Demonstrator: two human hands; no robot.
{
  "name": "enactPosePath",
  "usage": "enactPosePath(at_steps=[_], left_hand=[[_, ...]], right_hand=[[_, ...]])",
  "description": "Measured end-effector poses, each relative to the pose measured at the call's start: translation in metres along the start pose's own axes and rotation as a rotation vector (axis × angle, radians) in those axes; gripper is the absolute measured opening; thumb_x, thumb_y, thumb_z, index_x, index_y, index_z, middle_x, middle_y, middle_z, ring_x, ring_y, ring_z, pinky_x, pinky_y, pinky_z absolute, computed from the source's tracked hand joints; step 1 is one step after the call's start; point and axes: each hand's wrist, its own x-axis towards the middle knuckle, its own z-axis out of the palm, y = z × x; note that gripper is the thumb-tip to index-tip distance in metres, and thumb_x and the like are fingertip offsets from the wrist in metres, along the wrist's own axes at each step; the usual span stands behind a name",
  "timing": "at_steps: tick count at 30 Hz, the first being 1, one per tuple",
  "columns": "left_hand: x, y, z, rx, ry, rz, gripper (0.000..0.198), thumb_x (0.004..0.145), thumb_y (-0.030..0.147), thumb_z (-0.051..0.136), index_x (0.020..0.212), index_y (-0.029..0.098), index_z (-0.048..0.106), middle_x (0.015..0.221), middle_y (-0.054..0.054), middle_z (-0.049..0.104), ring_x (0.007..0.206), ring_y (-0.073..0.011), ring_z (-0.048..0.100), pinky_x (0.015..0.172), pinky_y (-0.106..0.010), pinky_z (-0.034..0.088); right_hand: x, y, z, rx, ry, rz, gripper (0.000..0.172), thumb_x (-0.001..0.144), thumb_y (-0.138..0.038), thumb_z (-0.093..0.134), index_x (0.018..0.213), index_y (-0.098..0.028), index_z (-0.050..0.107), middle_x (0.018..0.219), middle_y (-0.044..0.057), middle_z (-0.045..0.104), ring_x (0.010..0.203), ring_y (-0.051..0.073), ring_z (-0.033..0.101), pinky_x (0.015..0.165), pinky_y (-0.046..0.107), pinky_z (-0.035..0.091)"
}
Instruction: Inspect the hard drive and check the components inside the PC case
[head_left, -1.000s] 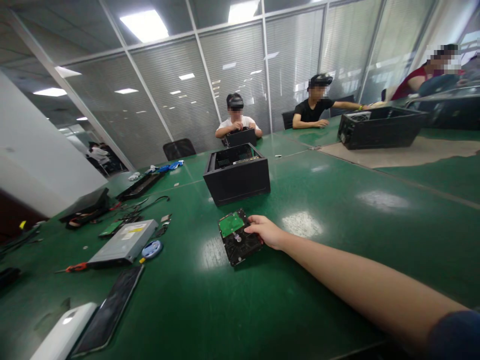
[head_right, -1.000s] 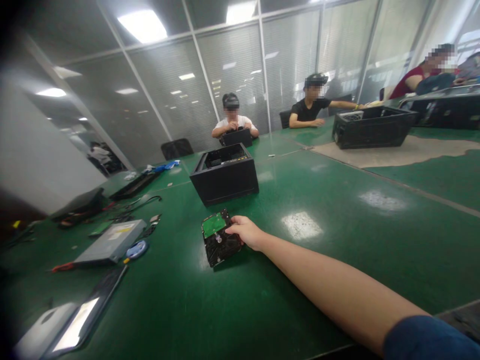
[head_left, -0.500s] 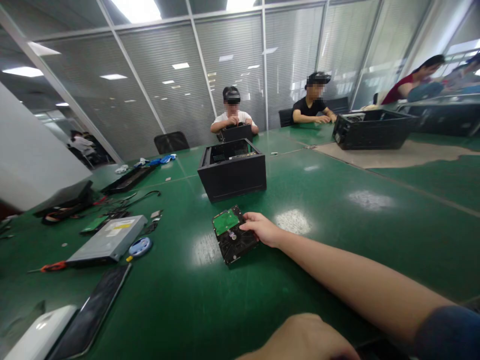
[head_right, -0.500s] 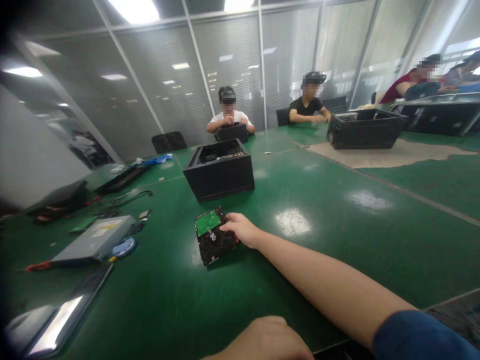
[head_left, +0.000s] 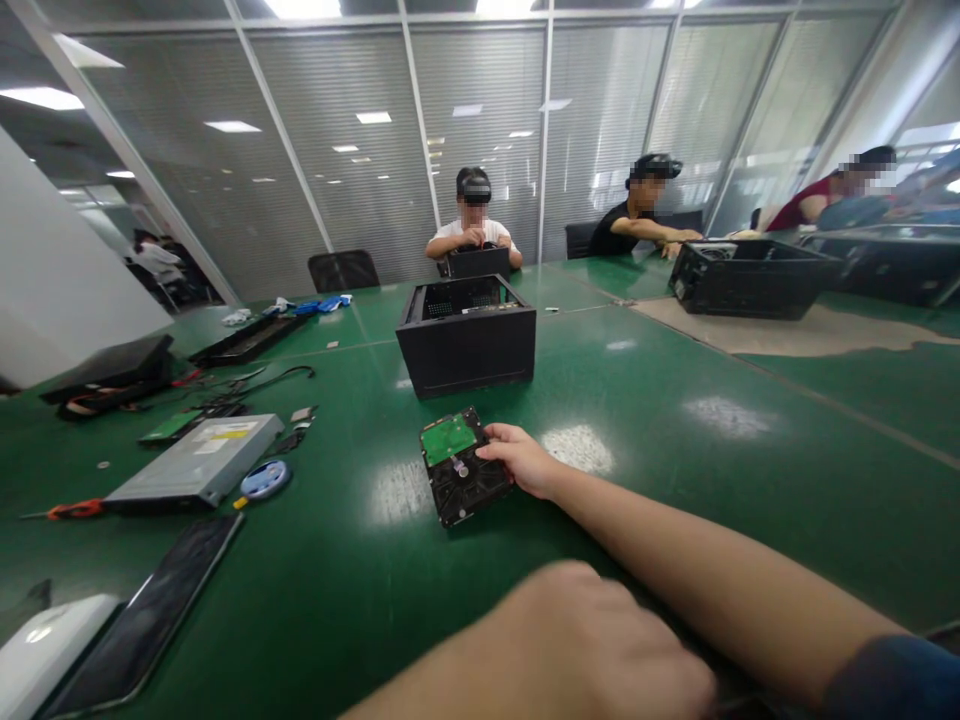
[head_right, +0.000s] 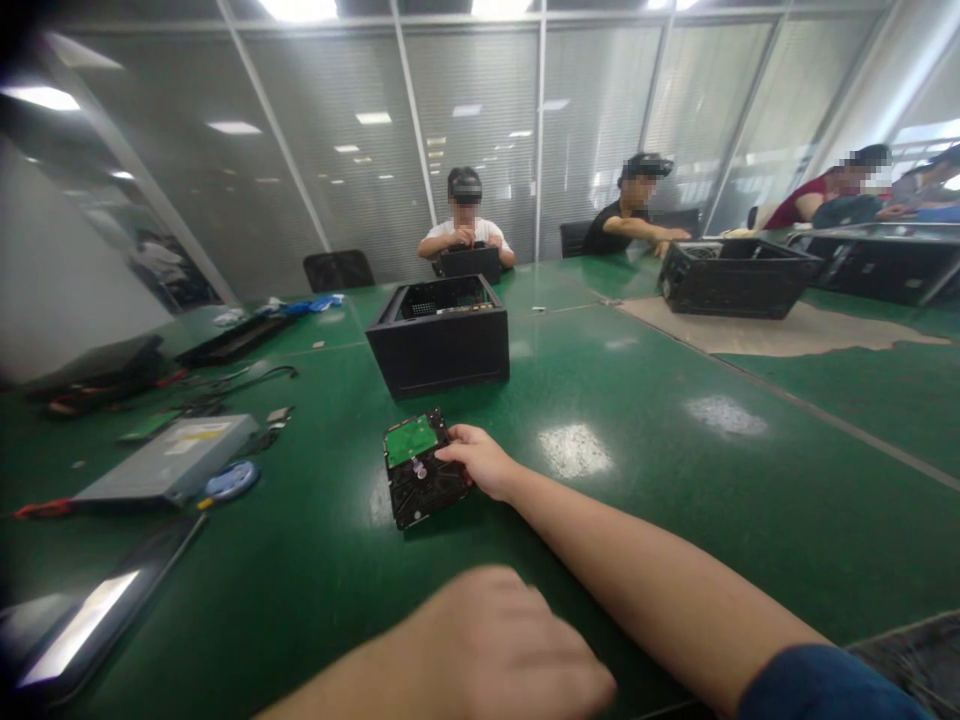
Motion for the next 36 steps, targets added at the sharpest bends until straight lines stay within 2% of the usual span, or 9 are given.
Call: enactPosePath(at_steps=[2, 5, 7, 8, 12, 18, 23, 30, 36], left_hand=[[-0.030, -0.026, -0.037, 0.026, 0.316, -0.351, 0.024, 0.093, 0.029, 0.050, 0.109, 0.023, 0.067, 0.095, -0.005, 0.074, 0.085, -0.0187, 0.066, 0.078, -0.033, 0.050], [-0.088, -0.074, -0.073, 0.014, 0.970, -0.754, 0.025, 0.094, 0.033, 0.047, 0.101, 0.019, 0.066, 0.078, -0.003, 0.068, 0.072, -0.0163, 0.062, 0.068, -0.028, 0.049], [-0.122, -0.108, -0.080, -0.016, 1.197, -0.898, 0.025, 0.090, 0.036, 0.053, 0.100, 0.017, 0.064, 0.073, -0.001, 0.063, 0.065, -0.0137, 0.057, 0.063, -0.025, 0.047], [-0.135, -0.123, -0.081, -0.092, 1.233, -0.961, 0.027, 0.088, 0.038, 0.054, 0.099, 0.016, 0.063, 0.073, 0.000, 0.062, 0.062, -0.0119, 0.054, 0.060, -0.023, 0.044], [-0.150, -0.155, -0.074, -0.290, 1.230, -1.056, 0.041, 0.087, 0.048, 0.052, 0.109, 0.014, 0.061, 0.074, -0.001, 0.063, 0.054, -0.0104, 0.054, 0.048, -0.020, 0.037], [-0.122, -0.141, -0.057, -0.514, 0.975, -1.035, 0.055, 0.088, 0.058, 0.049, 0.120, 0.015, 0.058, 0.075, -0.002, 0.064, 0.050, -0.0123, 0.057, 0.041, -0.021, 0.034], [-0.113, -0.133, -0.048, -0.536, 0.848, -1.013, 0.045, 0.087, 0.056, 0.051, 0.098, 0.015, 0.066, 0.059, 0.001, 0.056, 0.048, -0.0120, 0.050, 0.043, -0.023, 0.035], [-0.109, -0.132, -0.047, -0.600, 0.956, -0.980, 0.034, 0.086, 0.043, 0.056, 0.104, 0.016, 0.065, 0.064, 0.001, 0.060, 0.055, -0.0140, 0.053, 0.053, -0.025, 0.044], [-0.112, -0.138, -0.042, -0.660, 0.933, -0.874, 0.040, 0.084, 0.036, 0.062, 0.118, 0.015, 0.056, 0.098, -0.006, 0.071, 0.085, -0.0209, 0.068, 0.080, -0.034, 0.054]], right_hand=[[0.000, 0.000, -0.001, 0.015, 0.005, -0.007, 0.029, 0.069, -0.027, 0.070, 0.094, -0.018, 0.059, 0.067, -0.004, 0.061, 0.046, 0.008, 0.049, 0.039, 0.018, 0.031], [0.001, 0.000, -0.001, 0.041, 0.021, -0.006, 0.031, 0.070, -0.027, 0.070, 0.098, -0.020, 0.058, 0.072, -0.002, 0.064, 0.053, 0.011, 0.054, 0.045, 0.020, 0.039], [0.000, -0.002, 0.000, 0.050, 0.030, -0.001, 0.033, 0.071, -0.028, 0.070, 0.100, -0.020, 0.058, 0.073, -0.001, 0.065, 0.057, 0.013, 0.057, 0.048, 0.022, 0.042], [-0.001, -0.003, 0.000, 0.052, 0.031, 0.000, 0.033, 0.071, -0.029, 0.070, 0.101, -0.020, 0.057, 0.074, -0.001, 0.065, 0.058, 0.014, 0.058, 0.050, 0.023, 0.044], [-0.006, -0.008, 0.004, 0.057, 0.025, -0.009, 0.037, 0.072, -0.031, 0.071, 0.104, -0.021, 0.056, 0.078, 0.000, 0.066, 0.064, 0.015, 0.061, 0.055, 0.025, 0.047], [-0.011, -0.010, 0.007, 0.070, 0.019, -0.044, 0.042, 0.072, -0.035, 0.073, 0.108, -0.023, 0.054, 0.085, 0.001, 0.067, 0.071, 0.017, 0.063, 0.060, 0.027, 0.049], [-0.012, -0.008, 0.006, 0.032, 0.005, -0.047, 0.042, 0.076, -0.038, 0.072, 0.111, -0.024, 0.054, 0.083, 0.001, 0.064, 0.071, 0.017, 0.062, 0.059, 0.026, 0.047], [-0.013, -0.003, 0.007, -0.014, -0.029, -0.092, 0.044, 0.081, -0.042, 0.070, 0.118, -0.026, 0.053, 0.085, 0.001, 0.062, 0.071, 0.016, 0.059, 0.057, 0.025, 0.045], [-0.010, 0.003, 0.007, -0.035, -0.020, -0.117, 0.046, 0.083, -0.045, 0.067, 0.122, -0.026, 0.052, 0.084, 0.002, 0.062, 0.067, 0.015, 0.057, 0.055, 0.025, 0.044]])
